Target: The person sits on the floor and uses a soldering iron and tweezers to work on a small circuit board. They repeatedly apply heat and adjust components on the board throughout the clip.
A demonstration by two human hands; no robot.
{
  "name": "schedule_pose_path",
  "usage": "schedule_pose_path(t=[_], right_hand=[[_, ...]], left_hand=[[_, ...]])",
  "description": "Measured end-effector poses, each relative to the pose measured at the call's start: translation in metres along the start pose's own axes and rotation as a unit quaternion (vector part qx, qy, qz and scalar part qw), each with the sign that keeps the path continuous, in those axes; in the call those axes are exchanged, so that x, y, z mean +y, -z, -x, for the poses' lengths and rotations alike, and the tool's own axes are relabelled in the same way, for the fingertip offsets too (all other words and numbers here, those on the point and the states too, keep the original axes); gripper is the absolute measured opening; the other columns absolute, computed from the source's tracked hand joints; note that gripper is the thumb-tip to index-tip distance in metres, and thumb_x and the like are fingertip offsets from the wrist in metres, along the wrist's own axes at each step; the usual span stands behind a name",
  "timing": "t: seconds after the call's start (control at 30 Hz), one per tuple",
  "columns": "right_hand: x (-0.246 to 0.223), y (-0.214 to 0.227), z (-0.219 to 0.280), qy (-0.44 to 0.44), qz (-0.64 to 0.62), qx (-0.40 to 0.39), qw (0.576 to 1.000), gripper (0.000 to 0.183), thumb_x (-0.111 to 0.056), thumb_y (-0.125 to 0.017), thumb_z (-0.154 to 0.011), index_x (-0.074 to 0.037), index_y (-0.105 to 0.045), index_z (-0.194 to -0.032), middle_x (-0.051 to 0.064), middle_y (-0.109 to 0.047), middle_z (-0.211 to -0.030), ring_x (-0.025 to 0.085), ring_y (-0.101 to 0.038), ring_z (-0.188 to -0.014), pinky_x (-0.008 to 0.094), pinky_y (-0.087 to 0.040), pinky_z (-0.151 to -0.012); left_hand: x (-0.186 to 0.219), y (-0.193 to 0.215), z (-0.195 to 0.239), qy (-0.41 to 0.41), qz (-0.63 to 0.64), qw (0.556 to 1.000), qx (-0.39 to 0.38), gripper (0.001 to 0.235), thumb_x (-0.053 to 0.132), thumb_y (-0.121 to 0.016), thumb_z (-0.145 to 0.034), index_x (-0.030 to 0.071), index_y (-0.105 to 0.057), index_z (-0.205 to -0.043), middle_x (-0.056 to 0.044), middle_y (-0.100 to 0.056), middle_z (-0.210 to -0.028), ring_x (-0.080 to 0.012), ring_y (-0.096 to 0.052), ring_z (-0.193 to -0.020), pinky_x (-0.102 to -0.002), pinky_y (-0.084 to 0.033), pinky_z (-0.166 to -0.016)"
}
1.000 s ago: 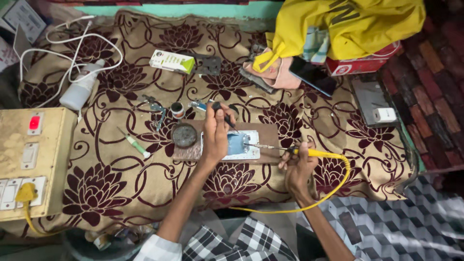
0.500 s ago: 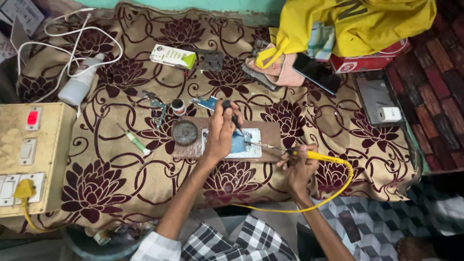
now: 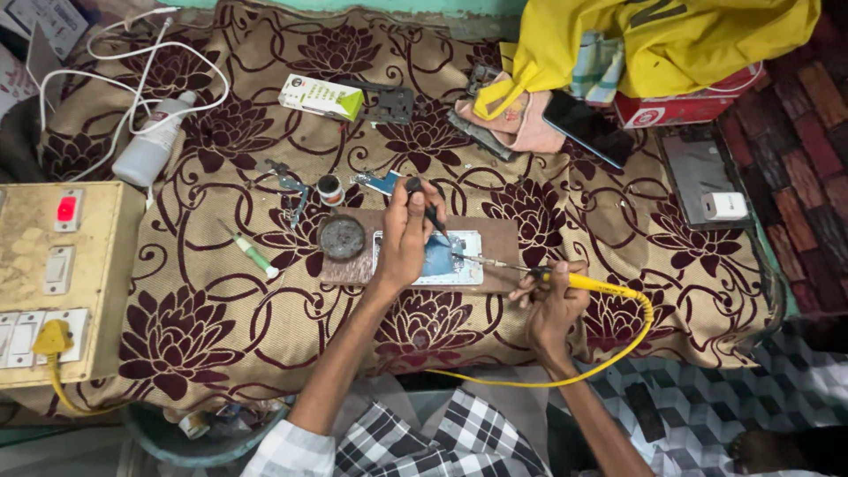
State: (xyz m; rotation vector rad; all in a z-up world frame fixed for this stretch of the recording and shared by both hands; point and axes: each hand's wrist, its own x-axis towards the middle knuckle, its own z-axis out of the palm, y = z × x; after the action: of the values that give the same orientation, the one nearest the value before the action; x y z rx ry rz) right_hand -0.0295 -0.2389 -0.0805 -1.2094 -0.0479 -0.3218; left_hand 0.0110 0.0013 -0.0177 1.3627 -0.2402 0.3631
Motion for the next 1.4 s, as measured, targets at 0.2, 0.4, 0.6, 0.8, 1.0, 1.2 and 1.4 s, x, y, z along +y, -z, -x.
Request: schedule_pose_path(t=[0.2, 0.4, 0.6, 0.8, 1.0, 1.2, 1.4], right_hand=[[-0.001, -0.003, -0.005, 0.012, -0.048, -0.012, 0.999, 0.034, -0.035, -0.051, -0.115, -0.002, -0.046, -0.107, 0.014, -0.062, -0.071, 0.021, -0.063, -0.054, 0.028, -0.051, -0.045], [-0.002, -0.004, -0.01, -0.026, -0.054, -0.003, 0.998, 0.031, -0.034, -0.048, -0.112, -0.003, -0.046, -0.106, 0.012, -0.062, -0.07, 0.019, -0.064, -0.052, 0.026, -0.051, -0.044], [-0.004, -0.008, -0.01, -0.002, -0.017, -0.027, 0.999, 0.031, -0.032, -0.046, -0.113, -0.004, -0.043, -0.1, 0.013, -0.063, -0.073, 0.019, -0.067, -0.055, 0.025, -0.053, -0.044], [-0.005, -0.008, -0.012, -0.022, -0.002, 0.004, 1.0, 0.033, -0.034, -0.049, -0.111, -0.005, -0.043, -0.096, 0.014, -0.064, -0.07, 0.02, -0.068, -0.054, 0.026, -0.053, -0.042], [-0.004, -0.007, -0.009, -0.015, 0.009, -0.011, 1.0, 0.043, -0.035, -0.048, -0.114, 0.002, -0.053, -0.092, 0.016, -0.065, -0.071, 0.022, -0.069, -0.056, 0.027, -0.053, -0.043], [-0.007, -0.011, -0.011, -0.028, -0.027, 0.02, 0.999, 0.035, -0.036, -0.05, -0.109, -0.002, -0.049, -0.1, 0.014, -0.063, -0.071, 0.021, -0.068, -0.054, 0.025, -0.051, -0.042], [-0.009, -0.011, -0.011, -0.053, -0.012, 0.024, 0.998, 0.043, -0.039, -0.051, -0.111, 0.0, -0.051, -0.092, 0.013, -0.064, -0.071, 0.021, -0.068, -0.055, 0.025, -0.049, -0.044]], left_hand=[[-0.001, -0.001, -0.001, 0.001, 0.004, 1.0, -0.005, 0.034, 0.037, -0.035, -0.115, 0.007, -0.051, -0.115, -0.001, -0.06, -0.083, -0.0032, -0.042, -0.059, -0.019, -0.032, -0.05], [-0.009, -0.001, -0.001, 0.019, 0.018, 1.0, -0.007, 0.03, 0.033, -0.037, -0.116, 0.006, -0.051, -0.118, -0.003, -0.061, -0.086, -0.0043, -0.045, -0.064, -0.02, -0.035, -0.053], [-0.016, 0.002, -0.008, 0.012, 0.024, 0.999, 0.017, 0.034, 0.035, -0.032, -0.114, 0.008, -0.053, -0.115, -0.002, -0.063, -0.082, -0.004, -0.044, -0.056, -0.018, -0.032, -0.045], [-0.004, 0.003, -0.008, 0.028, 0.054, 0.997, 0.04, 0.036, 0.037, -0.033, -0.114, 0.006, -0.053, -0.114, -0.006, -0.064, -0.082, -0.0048, -0.044, -0.054, -0.019, -0.037, -0.046], [0.014, 0.002, 0.014, -0.035, 0.01, 0.999, -0.007, 0.036, 0.038, -0.031, -0.116, 0.006, -0.048, -0.116, -0.007, -0.065, -0.091, -0.0075, -0.054, -0.066, -0.02, -0.046, -0.055], [0.009, -0.003, 0.024, -0.025, -0.025, 0.999, 0.013, 0.038, 0.042, -0.031, -0.113, 0.007, -0.046, -0.113, -0.007, -0.066, -0.09, -0.0067, -0.052, -0.061, -0.019, -0.045, -0.053], [0.008, 0.0, 0.026, -0.008, -0.035, 0.999, -0.002, 0.038, 0.04, -0.033, -0.114, 0.005, -0.045, -0.115, -0.008, -0.064, -0.092, -0.0064, -0.049, -0.064, -0.02, -0.043, -0.056]])
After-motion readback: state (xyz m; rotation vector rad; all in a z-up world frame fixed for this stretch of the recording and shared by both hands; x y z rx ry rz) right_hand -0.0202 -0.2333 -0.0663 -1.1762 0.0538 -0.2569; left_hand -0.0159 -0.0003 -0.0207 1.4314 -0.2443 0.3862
